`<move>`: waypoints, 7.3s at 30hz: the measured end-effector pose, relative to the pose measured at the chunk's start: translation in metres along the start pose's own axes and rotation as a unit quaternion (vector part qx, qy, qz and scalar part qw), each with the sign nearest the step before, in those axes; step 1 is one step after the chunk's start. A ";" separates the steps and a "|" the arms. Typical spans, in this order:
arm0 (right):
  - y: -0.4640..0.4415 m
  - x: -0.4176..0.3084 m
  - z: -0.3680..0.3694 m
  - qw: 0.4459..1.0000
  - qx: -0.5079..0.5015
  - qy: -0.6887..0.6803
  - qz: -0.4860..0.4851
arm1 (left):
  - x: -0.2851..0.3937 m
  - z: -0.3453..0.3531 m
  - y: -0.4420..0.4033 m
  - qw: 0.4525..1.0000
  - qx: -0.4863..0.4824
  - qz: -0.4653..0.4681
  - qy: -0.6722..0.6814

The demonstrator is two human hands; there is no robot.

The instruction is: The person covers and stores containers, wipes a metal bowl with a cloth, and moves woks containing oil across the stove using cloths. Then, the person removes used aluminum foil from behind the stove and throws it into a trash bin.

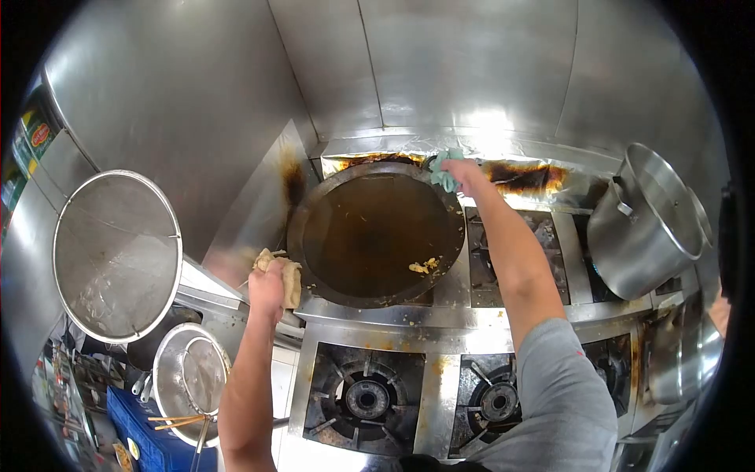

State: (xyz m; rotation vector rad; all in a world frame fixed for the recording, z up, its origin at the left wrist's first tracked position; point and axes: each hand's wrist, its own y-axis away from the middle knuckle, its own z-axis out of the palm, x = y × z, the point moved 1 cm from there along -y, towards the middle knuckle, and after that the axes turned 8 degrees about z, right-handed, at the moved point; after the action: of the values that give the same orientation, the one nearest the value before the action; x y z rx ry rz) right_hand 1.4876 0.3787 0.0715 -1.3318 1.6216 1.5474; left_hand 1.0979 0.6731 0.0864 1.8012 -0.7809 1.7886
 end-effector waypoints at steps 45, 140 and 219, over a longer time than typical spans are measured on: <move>0.115 0.049 -0.156 0.980 0.134 -0.134 -0.061 | 0.029 0.092 0.018 0.986 -0.162 0.003 0.043; 0.411 0.235 -0.150 0.887 0.184 -0.378 -0.192 | 0.012 0.192 0.192 0.895 -0.398 0.199 -0.007; 0.461 0.406 -0.071 0.781 -0.176 -0.546 0.245 | 0.102 0.273 -0.177 0.965 -0.169 0.150 -0.133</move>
State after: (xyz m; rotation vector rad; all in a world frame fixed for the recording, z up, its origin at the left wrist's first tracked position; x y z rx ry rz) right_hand 0.9412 0.1295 -0.0749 0.0744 0.9103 2.3454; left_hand 1.4157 0.6066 0.1905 1.7785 -1.4381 1.4778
